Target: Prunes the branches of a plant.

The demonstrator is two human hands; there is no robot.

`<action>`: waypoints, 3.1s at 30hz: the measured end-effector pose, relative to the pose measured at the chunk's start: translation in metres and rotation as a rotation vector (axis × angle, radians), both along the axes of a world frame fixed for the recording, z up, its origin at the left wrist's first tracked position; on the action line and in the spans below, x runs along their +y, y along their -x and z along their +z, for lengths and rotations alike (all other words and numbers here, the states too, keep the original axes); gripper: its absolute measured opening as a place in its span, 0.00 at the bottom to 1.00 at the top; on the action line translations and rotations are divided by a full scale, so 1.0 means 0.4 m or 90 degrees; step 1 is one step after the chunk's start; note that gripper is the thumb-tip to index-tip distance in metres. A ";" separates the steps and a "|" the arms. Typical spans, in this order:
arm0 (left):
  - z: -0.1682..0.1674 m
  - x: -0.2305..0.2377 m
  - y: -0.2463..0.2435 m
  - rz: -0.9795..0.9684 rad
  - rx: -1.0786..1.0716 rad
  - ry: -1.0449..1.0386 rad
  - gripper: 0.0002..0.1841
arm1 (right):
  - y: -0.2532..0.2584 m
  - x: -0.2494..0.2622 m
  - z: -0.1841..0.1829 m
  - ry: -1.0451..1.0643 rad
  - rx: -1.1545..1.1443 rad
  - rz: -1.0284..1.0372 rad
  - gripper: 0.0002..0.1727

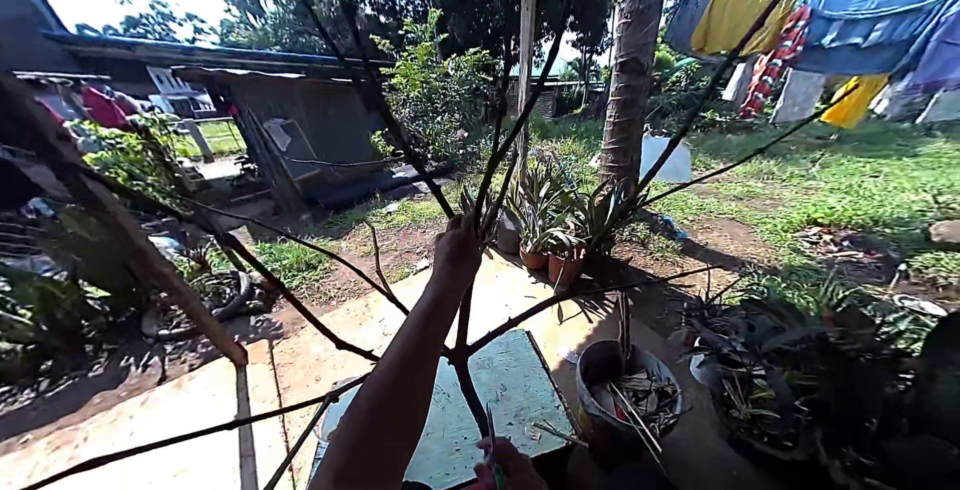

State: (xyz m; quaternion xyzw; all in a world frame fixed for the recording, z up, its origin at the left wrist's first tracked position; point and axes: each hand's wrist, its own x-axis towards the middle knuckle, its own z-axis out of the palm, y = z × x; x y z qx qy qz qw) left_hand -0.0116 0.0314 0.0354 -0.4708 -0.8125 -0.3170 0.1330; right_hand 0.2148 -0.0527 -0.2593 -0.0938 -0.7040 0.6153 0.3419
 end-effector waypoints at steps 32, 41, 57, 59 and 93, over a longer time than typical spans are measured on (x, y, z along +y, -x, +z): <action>-0.025 0.008 -0.084 -0.006 0.079 -0.061 0.16 | 0.288 0.548 0.663 -0.286 -0.245 -0.428 0.20; -0.008 0.000 -0.067 0.042 0.012 -0.021 0.20 | 0.163 0.493 0.747 -0.064 0.024 -0.321 0.20; 0.008 0.122 -0.040 0.040 -0.033 0.058 0.22 | -0.116 0.455 1.280 -0.092 -0.062 -0.210 0.28; 0.006 0.139 -0.023 0.042 -0.035 0.051 0.22 | -0.109 0.475 1.216 -0.071 -0.074 -0.184 0.26; 0.001 0.146 -0.067 0.033 -0.063 0.032 0.21 | 0.028 0.427 1.451 -0.067 -0.258 -0.278 0.40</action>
